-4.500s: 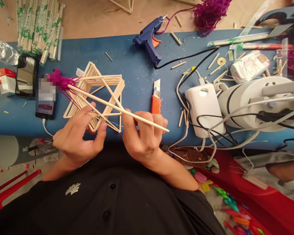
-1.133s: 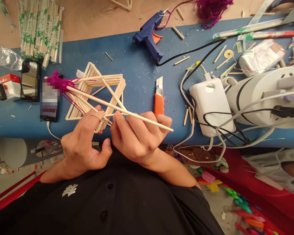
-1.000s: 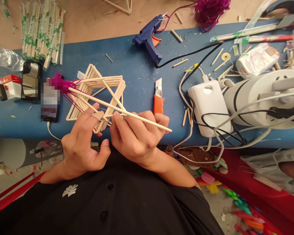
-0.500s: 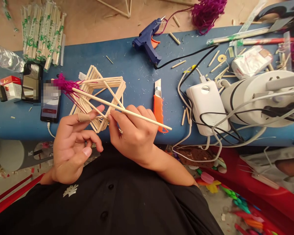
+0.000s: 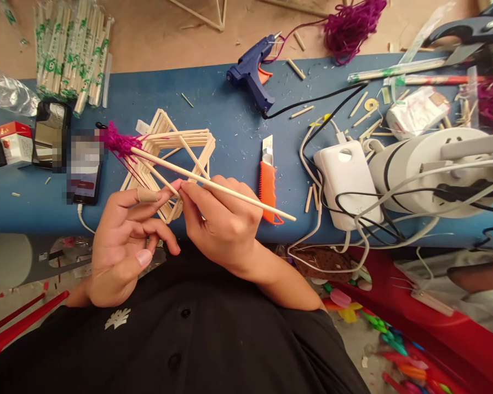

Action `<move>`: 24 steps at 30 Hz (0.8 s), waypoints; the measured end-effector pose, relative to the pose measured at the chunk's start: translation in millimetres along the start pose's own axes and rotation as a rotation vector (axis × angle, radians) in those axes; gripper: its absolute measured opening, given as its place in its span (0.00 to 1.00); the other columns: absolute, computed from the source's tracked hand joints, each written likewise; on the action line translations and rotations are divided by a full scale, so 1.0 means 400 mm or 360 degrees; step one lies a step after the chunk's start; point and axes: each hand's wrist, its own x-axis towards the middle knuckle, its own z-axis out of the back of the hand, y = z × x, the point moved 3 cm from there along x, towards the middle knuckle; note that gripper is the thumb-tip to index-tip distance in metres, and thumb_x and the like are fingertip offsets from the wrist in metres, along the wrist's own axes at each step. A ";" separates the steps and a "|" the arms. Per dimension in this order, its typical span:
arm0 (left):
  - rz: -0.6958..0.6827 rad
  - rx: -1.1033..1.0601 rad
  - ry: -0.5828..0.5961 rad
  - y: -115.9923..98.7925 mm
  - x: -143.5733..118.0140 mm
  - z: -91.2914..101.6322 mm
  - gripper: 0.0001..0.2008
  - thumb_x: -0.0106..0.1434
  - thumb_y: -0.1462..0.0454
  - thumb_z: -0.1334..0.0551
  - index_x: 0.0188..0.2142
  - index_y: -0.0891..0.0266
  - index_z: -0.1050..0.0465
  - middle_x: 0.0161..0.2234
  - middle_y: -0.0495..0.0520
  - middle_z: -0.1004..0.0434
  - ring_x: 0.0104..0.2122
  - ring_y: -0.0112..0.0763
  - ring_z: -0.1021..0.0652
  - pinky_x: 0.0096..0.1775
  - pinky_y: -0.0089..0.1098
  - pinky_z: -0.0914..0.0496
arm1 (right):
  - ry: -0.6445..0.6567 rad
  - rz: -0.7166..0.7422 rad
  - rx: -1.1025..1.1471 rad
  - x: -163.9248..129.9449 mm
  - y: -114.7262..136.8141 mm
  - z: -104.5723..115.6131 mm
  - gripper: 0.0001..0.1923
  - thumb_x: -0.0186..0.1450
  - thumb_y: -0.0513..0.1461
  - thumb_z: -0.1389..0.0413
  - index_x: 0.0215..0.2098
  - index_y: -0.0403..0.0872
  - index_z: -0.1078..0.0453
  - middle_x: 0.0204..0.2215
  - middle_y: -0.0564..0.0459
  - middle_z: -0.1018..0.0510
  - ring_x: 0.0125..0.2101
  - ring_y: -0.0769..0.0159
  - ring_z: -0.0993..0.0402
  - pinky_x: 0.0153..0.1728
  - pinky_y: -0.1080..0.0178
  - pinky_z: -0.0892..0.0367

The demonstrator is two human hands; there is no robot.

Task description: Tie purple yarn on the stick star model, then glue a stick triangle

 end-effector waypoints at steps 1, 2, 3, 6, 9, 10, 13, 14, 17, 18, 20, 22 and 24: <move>-0.0016 0.0011 -0.0001 0.002 0.000 0.001 0.27 0.68 0.64 0.40 0.66 0.45 0.36 0.75 0.57 0.35 0.31 0.30 0.15 0.21 0.32 0.36 | 0.0008 0.0005 -0.0007 0.002 0.001 -0.001 0.03 0.68 0.31 0.35 0.36 0.44 0.19 0.27 0.55 0.18 0.26 0.70 0.26 0.33 0.60 0.33; -0.0033 0.0034 -0.0014 0.004 0.000 0.001 0.28 0.68 0.65 0.40 0.66 0.45 0.36 0.75 0.58 0.34 0.30 0.30 0.15 0.20 0.32 0.35 | 0.0016 0.0010 -0.0029 0.003 0.001 -0.003 0.05 0.68 0.31 0.35 0.34 0.45 0.20 0.27 0.55 0.18 0.26 0.70 0.26 0.33 0.60 0.33; -0.0054 0.0076 -0.0036 0.006 0.000 0.000 0.29 0.67 0.66 0.40 0.66 0.46 0.36 0.74 0.58 0.33 0.29 0.29 0.15 0.20 0.32 0.34 | 0.0015 0.0018 -0.0069 0.003 0.002 -0.004 0.05 0.67 0.32 0.35 0.33 0.45 0.21 0.26 0.55 0.18 0.26 0.69 0.26 0.34 0.59 0.33; -0.0144 0.0355 -0.0174 0.011 0.004 -0.005 0.31 0.67 0.68 0.37 0.67 0.48 0.37 0.71 0.60 0.28 0.26 0.26 0.17 0.19 0.31 0.33 | -0.0123 0.0090 -0.0267 -0.005 0.006 -0.003 0.04 0.66 0.34 0.33 0.34 0.48 0.21 0.29 0.56 0.16 0.30 0.68 0.24 0.40 0.58 0.31; -0.0331 0.0747 -0.0367 0.015 0.012 -0.015 0.28 0.69 0.67 0.33 0.66 0.51 0.36 0.65 0.62 0.21 0.24 0.24 0.18 0.18 0.28 0.34 | -0.0236 0.0231 -0.0436 -0.020 0.013 -0.002 0.07 0.64 0.33 0.32 0.40 0.51 0.20 0.33 0.57 0.15 0.36 0.65 0.19 0.46 0.58 0.29; -0.0415 0.0863 -0.0427 0.017 0.015 -0.018 0.27 0.69 0.66 0.33 0.65 0.53 0.35 0.63 0.61 0.19 0.24 0.23 0.19 0.19 0.27 0.33 | -0.0232 0.0273 -0.0468 -0.024 0.016 -0.002 0.09 0.64 0.33 0.32 0.41 0.51 0.20 0.33 0.57 0.15 0.38 0.64 0.18 0.48 0.58 0.28; -0.0656 0.1119 -0.0554 0.025 0.021 -0.026 0.24 0.71 0.67 0.32 0.64 0.56 0.34 0.57 0.58 0.14 0.23 0.21 0.20 0.24 0.26 0.28 | -0.0216 0.0350 -0.0525 -0.032 0.023 0.001 0.10 0.64 0.32 0.33 0.43 0.50 0.20 0.33 0.55 0.15 0.41 0.63 0.17 0.51 0.57 0.26; -0.0714 0.1180 -0.0584 0.028 0.021 -0.027 0.24 0.71 0.68 0.32 0.63 0.57 0.34 0.56 0.56 0.13 0.23 0.21 0.20 0.26 0.26 0.26 | -0.0232 0.0361 -0.0553 -0.033 0.027 0.004 0.11 0.64 0.32 0.33 0.43 0.50 0.20 0.33 0.55 0.15 0.41 0.63 0.17 0.53 0.56 0.26; -0.0788 0.1299 -0.0660 0.035 0.019 -0.025 0.23 0.72 0.67 0.32 0.62 0.59 0.33 0.53 0.55 0.12 0.22 0.21 0.21 0.30 0.27 0.24 | -0.0265 0.0361 -0.0616 -0.031 0.042 0.014 0.10 0.63 0.32 0.33 0.42 0.50 0.19 0.32 0.57 0.15 0.37 0.65 0.18 0.56 0.56 0.25; -0.0786 0.1316 -0.0676 0.037 0.018 -0.024 0.22 0.72 0.66 0.31 0.62 0.58 0.33 0.52 0.55 0.12 0.21 0.21 0.21 0.31 0.28 0.24 | -0.0258 0.0360 -0.0627 -0.030 0.049 0.017 0.10 0.63 0.32 0.33 0.42 0.50 0.19 0.32 0.57 0.15 0.35 0.66 0.18 0.56 0.57 0.24; -0.0781 0.1316 -0.0703 0.041 0.014 -0.023 0.21 0.73 0.64 0.32 0.62 0.58 0.33 0.52 0.55 0.12 0.21 0.23 0.21 0.30 0.28 0.25 | -0.0224 0.0370 -0.0631 -0.029 0.061 0.022 0.10 0.64 0.32 0.33 0.43 0.49 0.19 0.32 0.58 0.14 0.31 0.69 0.19 0.53 0.61 0.22; -0.0793 0.1298 -0.0714 0.045 0.011 -0.024 0.21 0.74 0.63 0.33 0.63 0.58 0.34 0.51 0.55 0.11 0.20 0.23 0.20 0.30 0.29 0.25 | -0.0180 0.0370 -0.0646 -0.028 0.072 0.025 0.10 0.65 0.32 0.34 0.45 0.48 0.20 0.32 0.58 0.14 0.28 0.71 0.20 0.51 0.62 0.22; -0.0814 0.1286 -0.0718 0.048 0.009 -0.024 0.21 0.75 0.63 0.34 0.63 0.58 0.36 0.50 0.55 0.11 0.21 0.24 0.20 0.31 0.29 0.25 | -0.0167 0.0393 -0.0682 -0.022 0.083 0.030 0.10 0.66 0.32 0.34 0.45 0.48 0.20 0.32 0.58 0.14 0.27 0.73 0.20 0.49 0.64 0.22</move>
